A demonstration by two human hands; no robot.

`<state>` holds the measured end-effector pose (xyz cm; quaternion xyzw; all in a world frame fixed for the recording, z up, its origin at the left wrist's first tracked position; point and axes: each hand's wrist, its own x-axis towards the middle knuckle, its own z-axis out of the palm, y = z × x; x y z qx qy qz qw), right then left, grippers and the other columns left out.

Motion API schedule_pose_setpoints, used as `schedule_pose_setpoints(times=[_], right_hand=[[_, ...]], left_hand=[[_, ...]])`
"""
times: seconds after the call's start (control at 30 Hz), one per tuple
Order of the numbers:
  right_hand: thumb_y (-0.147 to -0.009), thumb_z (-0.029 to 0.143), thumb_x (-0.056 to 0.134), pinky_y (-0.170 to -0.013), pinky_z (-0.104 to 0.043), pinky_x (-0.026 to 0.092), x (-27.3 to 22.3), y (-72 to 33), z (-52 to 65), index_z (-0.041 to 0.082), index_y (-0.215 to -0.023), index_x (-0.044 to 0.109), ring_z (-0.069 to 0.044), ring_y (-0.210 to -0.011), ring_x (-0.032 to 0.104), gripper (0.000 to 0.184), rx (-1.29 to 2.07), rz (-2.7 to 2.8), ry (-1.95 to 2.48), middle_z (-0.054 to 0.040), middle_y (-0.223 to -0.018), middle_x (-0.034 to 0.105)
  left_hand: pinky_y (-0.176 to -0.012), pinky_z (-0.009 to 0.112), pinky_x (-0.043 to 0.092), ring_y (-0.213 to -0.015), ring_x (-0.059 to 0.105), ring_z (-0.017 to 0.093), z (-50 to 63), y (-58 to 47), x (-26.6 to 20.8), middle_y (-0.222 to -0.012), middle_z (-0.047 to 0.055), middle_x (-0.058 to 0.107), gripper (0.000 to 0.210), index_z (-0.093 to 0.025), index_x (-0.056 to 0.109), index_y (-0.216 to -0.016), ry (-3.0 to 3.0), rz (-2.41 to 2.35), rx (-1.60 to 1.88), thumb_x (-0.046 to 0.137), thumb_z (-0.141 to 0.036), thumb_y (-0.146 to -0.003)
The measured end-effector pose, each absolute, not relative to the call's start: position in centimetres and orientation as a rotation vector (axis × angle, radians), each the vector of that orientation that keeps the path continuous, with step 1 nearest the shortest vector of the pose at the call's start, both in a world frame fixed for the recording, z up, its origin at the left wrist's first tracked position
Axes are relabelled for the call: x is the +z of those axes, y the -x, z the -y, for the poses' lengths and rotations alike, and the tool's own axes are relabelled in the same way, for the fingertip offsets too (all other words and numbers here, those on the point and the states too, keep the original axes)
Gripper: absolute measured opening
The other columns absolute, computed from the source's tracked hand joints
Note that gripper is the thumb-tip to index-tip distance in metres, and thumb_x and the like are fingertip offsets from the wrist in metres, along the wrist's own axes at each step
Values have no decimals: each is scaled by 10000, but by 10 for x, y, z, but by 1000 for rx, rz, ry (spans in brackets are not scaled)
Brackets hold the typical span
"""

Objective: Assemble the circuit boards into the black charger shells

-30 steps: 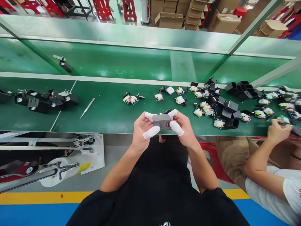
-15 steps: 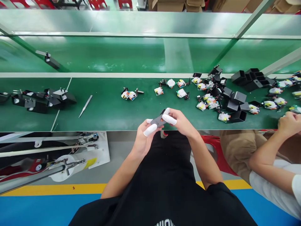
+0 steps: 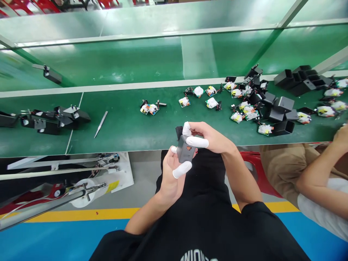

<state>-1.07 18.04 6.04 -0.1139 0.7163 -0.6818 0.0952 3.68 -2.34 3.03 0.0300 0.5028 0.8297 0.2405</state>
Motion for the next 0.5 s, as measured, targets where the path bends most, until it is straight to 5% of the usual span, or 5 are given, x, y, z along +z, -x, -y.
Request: schedule_pose_setpoints(times=[0.13,0.2,0.3,0.43,0.5], right_hand=[[-945,468,836,-757,-329,498,53,2,-189,234,-888,612,-150,-758,528,329,-1979,-2274,478,37,-844,586],[-952,420,818,-866,-375,561,39,-4,-192,241,-1065,700,-187,-866,613,242,-1986,-2362,546,3,-958,646],[-1009,426,753,-1014,-453,603,5,-11,-188,274,-1316,735,-233,-1038,692,343,-2047,-2515,393,-55,-1145,709],[-964,489,816,-1034,-479,649,-43,-7,-172,283,-1443,692,-238,-1071,730,536,-2209,-2593,-114,-96,-1317,741],[-961,495,819,-990,-471,667,-56,0,-165,260,-1419,708,-226,-989,740,526,-2221,-2601,-241,-92,-1245,776]], left_hand=[[-1136,510,657,-1225,788,273,27,-24,19,-1291,65,786,424,-275,644,-1172,-66,-1396,2228,727,-659,-1014],[-1063,450,683,-1152,804,240,29,-8,5,-1241,43,783,417,-285,619,-1188,-116,-1540,2236,832,-567,-968],[-1015,391,687,-1088,819,220,33,23,-25,-1177,32,777,559,-265,616,-1147,-291,-1944,2257,1017,-420,-791],[-1081,465,676,-1119,840,253,37,60,-62,-1183,70,818,456,-239,654,-1166,-551,-2376,1979,959,-308,-834],[-1077,484,681,-1126,845,263,38,71,-74,-1203,86,831,435,-236,658,-1194,-593,-2415,1888,925,-294,-856]])
